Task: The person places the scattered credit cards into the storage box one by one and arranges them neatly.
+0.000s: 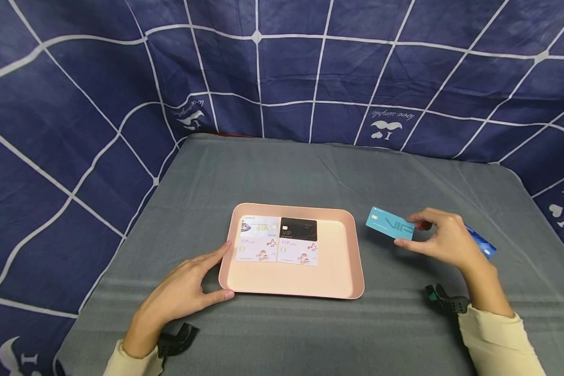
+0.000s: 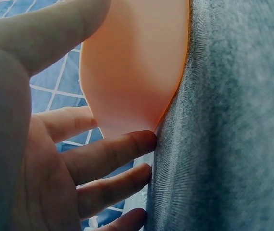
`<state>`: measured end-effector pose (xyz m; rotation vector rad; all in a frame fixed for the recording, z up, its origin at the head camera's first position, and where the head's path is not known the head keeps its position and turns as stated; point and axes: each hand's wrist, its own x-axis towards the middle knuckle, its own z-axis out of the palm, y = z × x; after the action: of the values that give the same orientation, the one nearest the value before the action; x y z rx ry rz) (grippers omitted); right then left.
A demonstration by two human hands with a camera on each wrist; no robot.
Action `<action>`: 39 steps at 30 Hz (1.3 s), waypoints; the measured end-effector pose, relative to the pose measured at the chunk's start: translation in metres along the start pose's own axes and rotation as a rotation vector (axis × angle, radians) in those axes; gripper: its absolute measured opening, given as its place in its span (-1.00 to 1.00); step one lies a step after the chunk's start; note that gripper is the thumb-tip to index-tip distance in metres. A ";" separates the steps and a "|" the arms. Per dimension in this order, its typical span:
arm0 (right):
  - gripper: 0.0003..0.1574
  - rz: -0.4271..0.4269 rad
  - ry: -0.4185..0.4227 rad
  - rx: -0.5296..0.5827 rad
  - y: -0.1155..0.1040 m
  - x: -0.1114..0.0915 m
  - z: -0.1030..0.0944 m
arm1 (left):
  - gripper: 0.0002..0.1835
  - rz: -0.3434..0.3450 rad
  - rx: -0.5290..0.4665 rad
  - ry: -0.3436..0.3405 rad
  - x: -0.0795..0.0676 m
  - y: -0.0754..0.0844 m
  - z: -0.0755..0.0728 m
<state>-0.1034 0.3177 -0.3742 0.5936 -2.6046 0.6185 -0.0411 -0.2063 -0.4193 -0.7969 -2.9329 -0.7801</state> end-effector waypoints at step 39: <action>-0.43 -0.193 -0.135 0.195 -0.057 0.052 0.049 | -0.01 0.002 0.017 -0.001 0.000 0.000 0.000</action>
<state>-0.1326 0.2309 -0.3723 0.9657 -2.5849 0.7984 -0.0408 -0.2064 -0.4195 -0.7994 -2.9347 -0.7532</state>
